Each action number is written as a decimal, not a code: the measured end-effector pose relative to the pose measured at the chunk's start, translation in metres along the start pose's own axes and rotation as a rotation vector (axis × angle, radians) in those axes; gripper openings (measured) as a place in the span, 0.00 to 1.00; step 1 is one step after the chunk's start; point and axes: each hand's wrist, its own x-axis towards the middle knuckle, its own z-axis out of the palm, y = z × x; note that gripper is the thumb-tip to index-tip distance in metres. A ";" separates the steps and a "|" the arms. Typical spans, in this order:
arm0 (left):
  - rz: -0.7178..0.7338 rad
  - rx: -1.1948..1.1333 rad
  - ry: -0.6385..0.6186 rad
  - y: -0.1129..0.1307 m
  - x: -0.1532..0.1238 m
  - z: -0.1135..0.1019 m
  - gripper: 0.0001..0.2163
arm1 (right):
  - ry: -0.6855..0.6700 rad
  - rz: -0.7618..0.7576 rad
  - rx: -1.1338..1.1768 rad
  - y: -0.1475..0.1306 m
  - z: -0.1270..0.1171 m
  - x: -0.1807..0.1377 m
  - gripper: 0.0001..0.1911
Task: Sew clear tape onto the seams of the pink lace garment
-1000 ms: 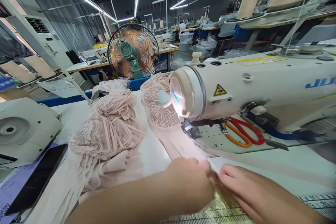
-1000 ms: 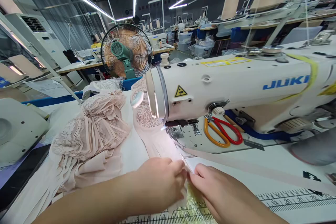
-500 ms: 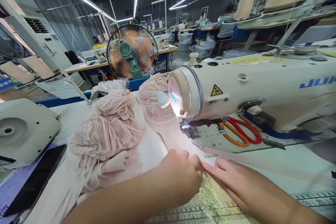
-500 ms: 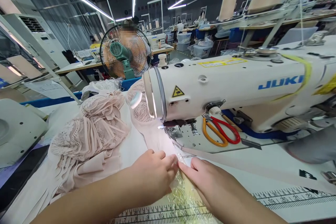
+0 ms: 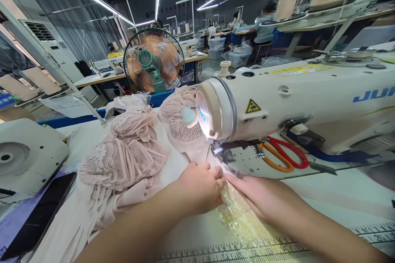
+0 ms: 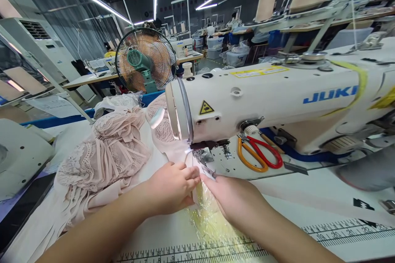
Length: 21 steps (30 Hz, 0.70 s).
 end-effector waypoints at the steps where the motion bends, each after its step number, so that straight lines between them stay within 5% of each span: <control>1: 0.002 0.005 0.008 -0.001 0.000 0.001 0.22 | -0.034 0.022 -0.006 -0.002 -0.004 0.002 0.27; 10: -0.017 0.043 0.091 -0.014 0.005 0.009 0.22 | -0.215 0.131 -0.053 -0.026 -0.037 0.012 0.36; 21: -0.089 0.083 0.106 -0.025 0.012 0.008 0.21 | -0.195 0.151 -0.130 -0.030 -0.028 0.020 0.40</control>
